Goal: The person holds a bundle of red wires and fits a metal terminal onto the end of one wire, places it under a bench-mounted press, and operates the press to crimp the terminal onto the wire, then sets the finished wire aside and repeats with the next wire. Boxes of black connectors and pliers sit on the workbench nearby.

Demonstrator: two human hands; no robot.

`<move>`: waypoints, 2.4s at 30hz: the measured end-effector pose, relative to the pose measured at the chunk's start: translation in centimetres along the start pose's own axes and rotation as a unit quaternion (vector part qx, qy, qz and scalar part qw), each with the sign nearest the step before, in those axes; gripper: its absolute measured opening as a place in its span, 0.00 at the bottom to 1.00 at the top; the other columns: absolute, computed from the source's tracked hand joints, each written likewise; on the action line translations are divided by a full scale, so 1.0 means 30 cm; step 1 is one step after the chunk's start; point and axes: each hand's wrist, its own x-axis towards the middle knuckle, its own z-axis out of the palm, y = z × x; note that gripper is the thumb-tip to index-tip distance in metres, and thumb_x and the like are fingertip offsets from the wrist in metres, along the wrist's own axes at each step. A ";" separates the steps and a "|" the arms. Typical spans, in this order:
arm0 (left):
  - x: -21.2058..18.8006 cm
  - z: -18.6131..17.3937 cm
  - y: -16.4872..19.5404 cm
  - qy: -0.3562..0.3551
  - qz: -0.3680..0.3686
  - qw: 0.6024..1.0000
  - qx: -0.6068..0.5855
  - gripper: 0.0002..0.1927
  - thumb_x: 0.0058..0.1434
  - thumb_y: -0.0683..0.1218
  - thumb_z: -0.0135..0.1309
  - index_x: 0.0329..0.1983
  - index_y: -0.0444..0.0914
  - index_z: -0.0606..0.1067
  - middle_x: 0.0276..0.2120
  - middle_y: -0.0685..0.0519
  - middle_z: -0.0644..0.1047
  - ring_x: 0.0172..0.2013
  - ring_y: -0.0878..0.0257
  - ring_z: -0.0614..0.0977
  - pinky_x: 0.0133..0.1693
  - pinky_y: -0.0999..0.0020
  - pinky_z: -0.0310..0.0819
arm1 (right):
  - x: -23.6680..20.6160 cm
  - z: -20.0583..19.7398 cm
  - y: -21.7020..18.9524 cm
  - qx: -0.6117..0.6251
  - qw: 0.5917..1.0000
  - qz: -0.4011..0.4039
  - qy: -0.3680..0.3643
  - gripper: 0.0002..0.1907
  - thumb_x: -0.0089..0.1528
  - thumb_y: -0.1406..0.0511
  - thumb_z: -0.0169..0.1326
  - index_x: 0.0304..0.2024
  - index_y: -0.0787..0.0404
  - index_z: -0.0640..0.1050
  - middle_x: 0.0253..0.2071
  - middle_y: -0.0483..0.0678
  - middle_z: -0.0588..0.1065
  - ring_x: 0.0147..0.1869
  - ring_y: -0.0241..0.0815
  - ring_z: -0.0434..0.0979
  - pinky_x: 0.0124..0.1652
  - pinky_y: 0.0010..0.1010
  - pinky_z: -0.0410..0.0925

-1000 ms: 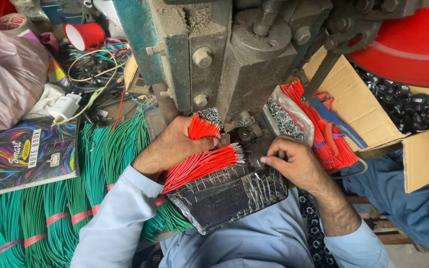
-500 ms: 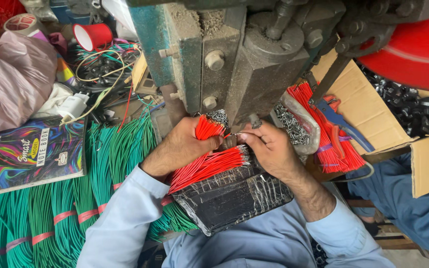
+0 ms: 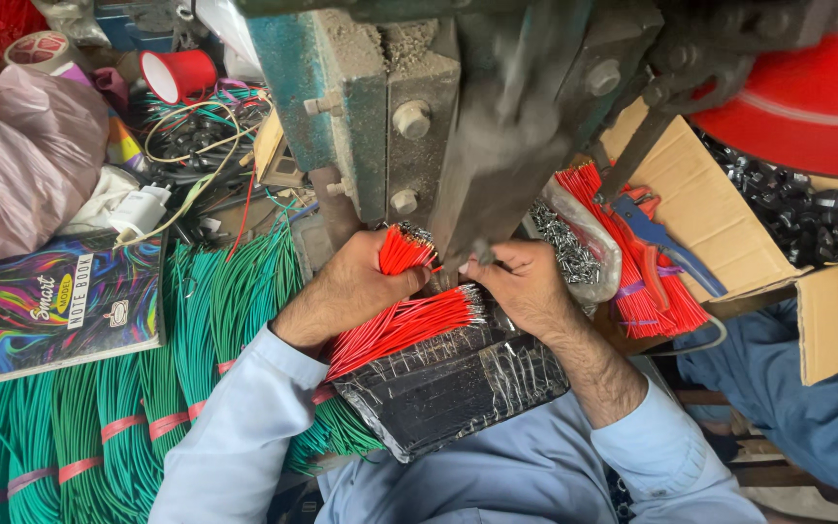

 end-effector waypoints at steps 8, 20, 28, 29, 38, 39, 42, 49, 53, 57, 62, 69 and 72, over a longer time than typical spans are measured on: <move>0.001 -0.001 -0.009 -0.023 0.006 0.999 -0.031 0.07 0.61 0.41 0.61 0.39 0.34 0.77 0.29 0.56 0.79 0.33 0.71 0.77 0.38 0.71 0.77 | -0.055 -0.017 -0.062 0.074 0.995 -0.062 -0.039 0.07 0.64 0.70 0.59 0.45 0.67 0.82 0.44 0.49 0.82 0.48 0.32 0.81 0.48 0.25 0.74; 0.004 0.000 -0.019 -0.031 -0.005 0.998 -0.060 0.06 0.59 0.38 0.59 0.40 0.33 0.78 0.31 0.56 0.82 0.35 0.70 0.81 0.40 0.71 0.78 | -0.143 -0.181 -0.117 -0.222 0.965 -0.029 -0.137 0.07 0.57 0.67 0.64 0.36 0.63 0.81 0.31 0.46 0.77 0.35 0.39 0.79 0.38 0.30 0.72; 0.000 -0.002 -0.009 -0.031 -0.003 0.998 -0.056 0.05 0.61 0.40 0.59 0.39 0.33 0.79 0.30 0.55 0.81 0.34 0.69 0.81 0.39 0.71 0.78 | -0.068 -0.060 -0.083 0.049 0.998 -0.005 -0.025 0.07 0.65 0.71 0.54 0.45 0.66 0.80 0.40 0.45 0.82 0.46 0.32 0.82 0.48 0.25 0.75; 0.000 0.001 -0.010 -0.024 -0.004 0.998 -0.056 0.05 0.61 0.39 0.59 0.39 0.33 0.79 0.30 0.55 0.81 0.34 0.69 0.81 0.38 0.71 0.78 | -0.055 -0.035 -0.076 0.083 0.996 -0.016 -0.026 0.07 0.66 0.71 0.53 0.46 0.67 0.79 0.41 0.45 0.82 0.47 0.32 0.82 0.50 0.25 0.75; 0.000 0.001 -0.008 -0.008 0.006 0.999 -0.033 0.06 0.61 0.40 0.59 0.38 0.32 0.78 0.26 0.55 0.79 0.30 0.70 0.78 0.35 0.70 0.76 | -0.011 0.024 -0.014 0.074 0.997 -0.011 0.001 0.04 0.65 0.71 0.58 0.42 0.68 0.81 0.37 0.45 0.80 0.42 0.30 0.78 0.44 0.24 0.73; 0.000 0.001 -0.007 -0.006 0.013 1.000 -0.027 0.06 0.61 0.40 0.59 0.38 0.32 0.78 0.26 0.55 0.79 0.30 0.71 0.78 0.36 0.70 0.76 | -0.010 0.023 -0.010 0.056 0.998 -0.009 0.001 0.05 0.65 0.71 0.58 0.42 0.67 0.81 0.36 0.44 0.80 0.42 0.30 0.79 0.43 0.24 0.73; 0.000 0.004 -0.007 -0.004 0.011 1.000 -0.018 0.05 0.61 0.40 0.59 0.38 0.33 0.78 0.26 0.56 0.79 0.30 0.71 0.78 0.36 0.70 0.76 | -0.003 0.015 -0.007 0.027 0.999 -0.020 -0.005 0.04 0.65 0.71 0.60 0.40 0.67 0.81 0.35 0.44 0.81 0.41 0.30 0.79 0.43 0.24 0.73; 0.003 0.001 -0.015 -0.008 0.020 0.999 -0.039 0.07 0.61 0.41 0.59 0.40 0.33 0.78 0.29 0.57 0.80 0.32 0.70 0.79 0.37 0.70 0.77 | -0.005 0.019 -0.017 0.039 0.999 -0.011 -0.013 0.05 0.64 0.71 0.60 0.42 0.67 0.82 0.37 0.46 0.83 0.42 0.32 0.81 0.43 0.24 0.74; 0.003 -0.004 -0.021 -0.017 -0.020 0.998 -0.053 0.07 0.62 0.43 0.61 0.39 0.33 0.78 0.28 0.56 0.80 0.32 0.69 0.79 0.37 0.70 0.77 | -0.054 -0.013 -0.054 0.108 0.993 -0.030 -0.043 0.08 0.64 0.71 0.58 0.45 0.69 0.81 0.43 0.48 0.82 0.47 0.33 0.81 0.47 0.24 0.75; 0.001 -0.011 -0.031 -0.030 -0.027 0.995 -0.091 0.07 0.62 0.42 0.59 0.39 0.32 0.79 0.30 0.55 0.81 0.34 0.68 0.81 0.39 0.70 0.78 | -0.127 -0.117 -0.112 0.009 0.996 0.018 -0.084 0.09 0.63 0.69 0.58 0.44 0.65 0.83 0.40 0.49 0.81 0.42 0.35 0.83 0.43 0.26 0.76; 0.004 -0.004 -0.034 -0.041 0.020 0.995 -0.085 0.07 0.61 0.40 0.60 0.41 0.33 0.78 0.32 0.57 0.81 0.36 0.70 0.80 0.41 0.72 0.78 | -0.179 -0.158 -0.149 -0.202 0.964 -0.087 -0.148 0.09 0.55 0.65 0.65 0.37 0.61 0.84 0.39 0.47 0.77 0.45 0.42 0.79 0.45 0.32 0.72; 0.002 -0.006 -0.014 -0.032 -0.016 0.996 -0.082 0.05 0.62 0.40 0.60 0.38 0.33 0.78 0.30 0.57 0.80 0.34 0.70 0.79 0.38 0.71 0.77 | -0.181 -0.152 -0.158 -0.245 0.948 -0.088 -0.181 0.07 0.56 0.65 0.64 0.34 0.61 0.81 0.37 0.45 0.76 0.45 0.43 0.78 0.46 0.35 0.70; 0.003 -0.005 -0.009 -0.033 -0.005 0.996 -0.082 0.05 0.62 0.40 0.60 0.38 0.33 0.77 0.29 0.57 0.79 0.34 0.70 0.78 0.38 0.71 0.76 | -0.194 -0.155 -0.156 -0.246 0.954 -0.050 -0.163 0.11 0.56 0.63 0.65 0.36 0.61 0.80 0.36 0.45 0.75 0.44 0.42 0.78 0.44 0.35 0.70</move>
